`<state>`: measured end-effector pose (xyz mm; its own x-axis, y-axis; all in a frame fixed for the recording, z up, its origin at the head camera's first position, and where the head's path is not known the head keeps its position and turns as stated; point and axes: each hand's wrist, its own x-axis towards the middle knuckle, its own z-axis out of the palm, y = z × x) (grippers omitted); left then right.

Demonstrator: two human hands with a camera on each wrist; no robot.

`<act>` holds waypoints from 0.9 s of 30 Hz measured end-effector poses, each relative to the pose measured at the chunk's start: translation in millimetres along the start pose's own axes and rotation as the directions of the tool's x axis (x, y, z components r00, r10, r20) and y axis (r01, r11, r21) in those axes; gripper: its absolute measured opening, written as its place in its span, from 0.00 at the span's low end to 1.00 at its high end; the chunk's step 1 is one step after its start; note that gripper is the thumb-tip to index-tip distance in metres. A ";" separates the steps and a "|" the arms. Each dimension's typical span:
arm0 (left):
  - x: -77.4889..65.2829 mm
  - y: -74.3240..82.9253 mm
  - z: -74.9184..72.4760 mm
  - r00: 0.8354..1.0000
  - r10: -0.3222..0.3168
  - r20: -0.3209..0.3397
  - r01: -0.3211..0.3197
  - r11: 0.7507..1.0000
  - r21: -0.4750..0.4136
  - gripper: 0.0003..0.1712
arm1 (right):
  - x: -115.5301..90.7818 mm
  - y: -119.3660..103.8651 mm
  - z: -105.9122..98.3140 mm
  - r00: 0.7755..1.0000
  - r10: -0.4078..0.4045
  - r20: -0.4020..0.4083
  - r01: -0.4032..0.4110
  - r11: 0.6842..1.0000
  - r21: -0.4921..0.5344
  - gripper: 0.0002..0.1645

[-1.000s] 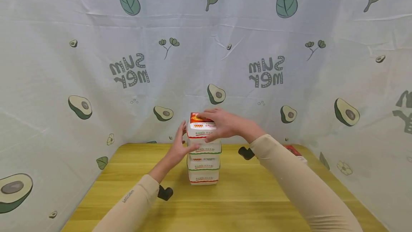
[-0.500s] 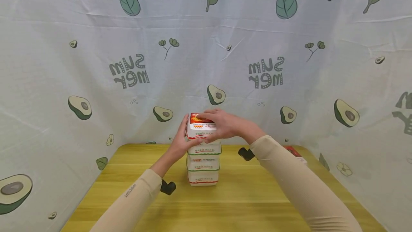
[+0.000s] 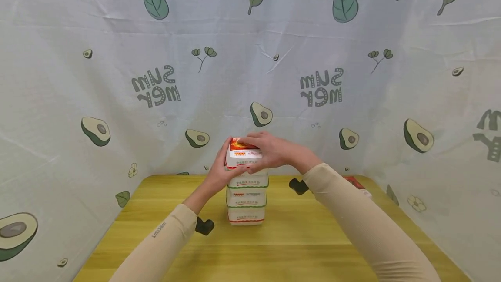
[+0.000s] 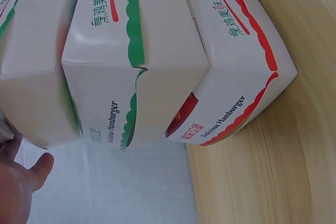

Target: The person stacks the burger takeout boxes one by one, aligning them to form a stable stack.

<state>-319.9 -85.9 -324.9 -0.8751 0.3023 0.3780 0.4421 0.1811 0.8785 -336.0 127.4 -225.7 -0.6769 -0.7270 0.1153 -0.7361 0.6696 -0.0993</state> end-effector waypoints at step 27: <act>11.1 -24.3 -1.2 0.997 0.063 -0.037 -0.062 0.998 0.009 0.57 | -13.1 12.9 -3.0 0.994 0.084 -0.075 -0.078 0.993 0.083 0.44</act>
<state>-340.6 -88.1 -341.7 -0.8523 0.2782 0.4429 0.4976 0.1703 0.8506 -336.7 146.1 -225.5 -0.7339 -0.6550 0.1799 -0.6792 0.7089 -0.1900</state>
